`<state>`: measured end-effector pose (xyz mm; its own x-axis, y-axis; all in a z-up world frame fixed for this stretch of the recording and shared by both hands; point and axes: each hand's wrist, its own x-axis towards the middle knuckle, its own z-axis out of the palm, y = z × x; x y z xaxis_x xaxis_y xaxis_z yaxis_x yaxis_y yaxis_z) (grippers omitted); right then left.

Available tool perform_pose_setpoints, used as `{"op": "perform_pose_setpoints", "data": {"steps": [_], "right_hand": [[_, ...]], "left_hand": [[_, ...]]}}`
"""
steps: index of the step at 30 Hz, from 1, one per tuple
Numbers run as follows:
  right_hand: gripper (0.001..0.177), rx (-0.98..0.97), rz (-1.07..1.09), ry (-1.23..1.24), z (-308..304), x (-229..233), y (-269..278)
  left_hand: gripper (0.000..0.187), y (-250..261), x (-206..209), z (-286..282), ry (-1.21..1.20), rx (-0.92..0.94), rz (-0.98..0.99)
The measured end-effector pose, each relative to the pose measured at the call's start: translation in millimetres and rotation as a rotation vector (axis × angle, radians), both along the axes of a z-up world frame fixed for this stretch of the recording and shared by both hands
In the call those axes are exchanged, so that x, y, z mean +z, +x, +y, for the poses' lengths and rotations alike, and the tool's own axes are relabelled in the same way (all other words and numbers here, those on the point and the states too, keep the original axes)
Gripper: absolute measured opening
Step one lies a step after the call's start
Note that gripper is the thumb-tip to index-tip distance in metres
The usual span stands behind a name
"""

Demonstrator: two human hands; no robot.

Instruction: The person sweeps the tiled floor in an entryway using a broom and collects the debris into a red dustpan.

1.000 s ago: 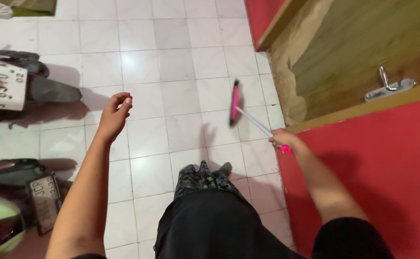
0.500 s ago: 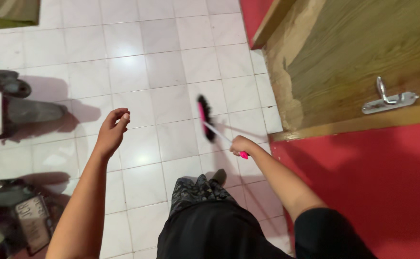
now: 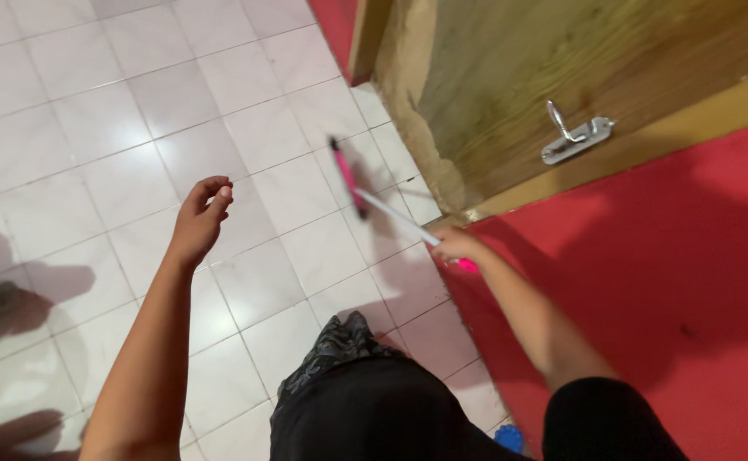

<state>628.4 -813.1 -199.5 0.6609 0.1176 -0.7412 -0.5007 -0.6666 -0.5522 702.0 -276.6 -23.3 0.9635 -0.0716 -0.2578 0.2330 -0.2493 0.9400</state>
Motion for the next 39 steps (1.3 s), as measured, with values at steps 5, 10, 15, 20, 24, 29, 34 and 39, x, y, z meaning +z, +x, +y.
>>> {"op": "perform_pose_setpoints", "data": {"steps": [5,10,15,20,24,29,34,39], "right_hand": [[0.019,0.056,-0.020,-0.403,-51,-8,-2],[0.018,0.108,0.114,-0.411,-30,-34,-10],[0.015,-0.035,0.124,0.062,15,-73,-15],[0.042,-0.270,0.249,0.403,33,-47,-7],[0.042,-0.215,0.125,0.319,20,-12,14],[0.032,-0.025,-0.064,0.017,-20,4,40],[0.024,0.192,-0.074,-0.414,-24,-27,49],[0.028,0.248,-0.043,-0.356,35,-67,44]], "left_hand": [[0.047,8,-10,-30,0.035,-0.043,0.027],[0.046,6,-25,-39,0.075,-0.049,0.074],[0.047,9,-19,-40,0.087,-0.040,0.086],[0.046,18,-13,-41,0.064,-0.047,0.034],[0.046,17,-12,-32,0.050,-0.030,0.026],[0.046,-3,-11,-8,0.056,0.028,0.037],[0.046,-32,-19,30,0.085,0.138,0.082],[0.048,-64,-24,69,0.149,0.229,0.101]]}}
